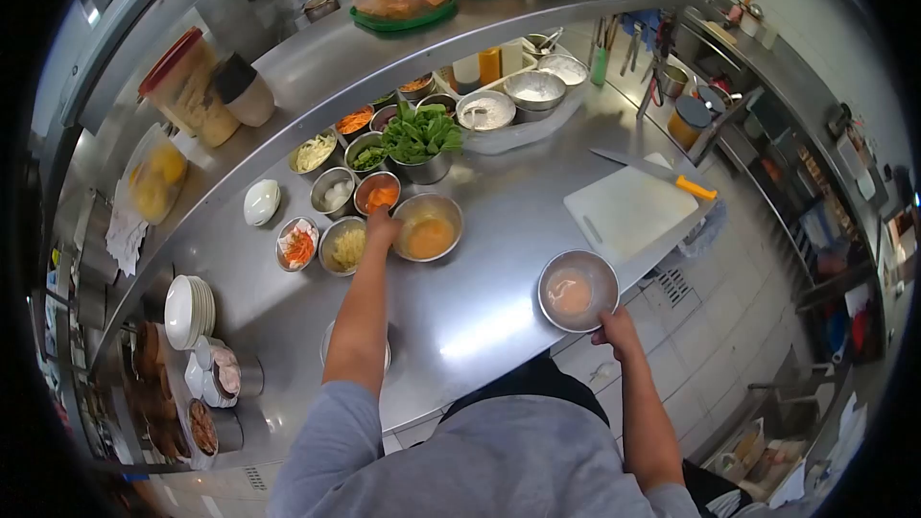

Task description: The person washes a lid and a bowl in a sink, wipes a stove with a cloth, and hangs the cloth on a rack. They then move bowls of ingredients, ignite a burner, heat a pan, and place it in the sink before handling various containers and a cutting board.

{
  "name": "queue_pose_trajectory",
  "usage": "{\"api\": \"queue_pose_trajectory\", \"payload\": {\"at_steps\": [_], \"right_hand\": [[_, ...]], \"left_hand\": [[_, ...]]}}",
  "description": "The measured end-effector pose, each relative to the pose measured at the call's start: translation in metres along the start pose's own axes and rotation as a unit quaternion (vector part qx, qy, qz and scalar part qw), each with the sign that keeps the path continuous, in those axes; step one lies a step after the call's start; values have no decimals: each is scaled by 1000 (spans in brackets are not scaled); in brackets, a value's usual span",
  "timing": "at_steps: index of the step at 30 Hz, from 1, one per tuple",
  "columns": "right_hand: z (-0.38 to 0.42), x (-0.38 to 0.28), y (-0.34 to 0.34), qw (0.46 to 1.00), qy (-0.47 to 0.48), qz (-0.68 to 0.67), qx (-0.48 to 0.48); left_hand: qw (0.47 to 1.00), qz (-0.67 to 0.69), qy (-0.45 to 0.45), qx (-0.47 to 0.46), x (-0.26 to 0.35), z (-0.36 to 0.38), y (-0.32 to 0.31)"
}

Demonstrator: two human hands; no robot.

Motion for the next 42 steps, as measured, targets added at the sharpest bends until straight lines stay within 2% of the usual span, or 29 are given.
{"api": "queue_pose_trajectory", "payload": {"at_steps": [3,5,11,14,16,18,21,24,26,28,32,34,42], "right_hand": [[25,10,9,999,-7,-23,21],[41,8,17,999,-7,-34,35],[71,34,74,996,-18,-48,77],[89,48,109,992,-37,-46,111],[98,59,133,990,-44,-56,118],[108,71,162,987,-49,-71,134],[118,93,207,979,-61,-107,160],[126,95,253,977,-61,-119,163],[128,93,289,975,-54,-128,176],[129,102,328,972,-46,-145,177],[139,90,404,969,-41,-147,194],[145,87,441,963,-36,-167,210],[154,81,575,935,-15,-224,274]], "left_hand": [[998,35,-34,40,-2,10,-3],[995,-9,-67,71,8,20,0],[992,-23,-104,70,35,37,-3],[995,6,-92,30,47,42,-16],[993,-5,-117,24,58,44,-23],[989,15,-145,16,84,51,-31],[991,50,-122,-36,117,60,-49],[985,21,-171,-25,169,72,-64],[988,42,-141,-51,187,65,-86],[976,103,-180,-69,247,84,-94],[970,74,-217,-84,381,118,-109],[955,172,-197,-140,429,123,-133],[917,151,-296,-223,650,115,-241]]}}
Point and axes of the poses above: each hand's wrist, its own z-axis away from the middle knuckle, its own y-axis out of the back of the hand, x = y × z, the point moved 8 cm from there along -z, towards the middle knuckle, and after that the axes turned 9 degrees about -x, right-handed, at the moved point
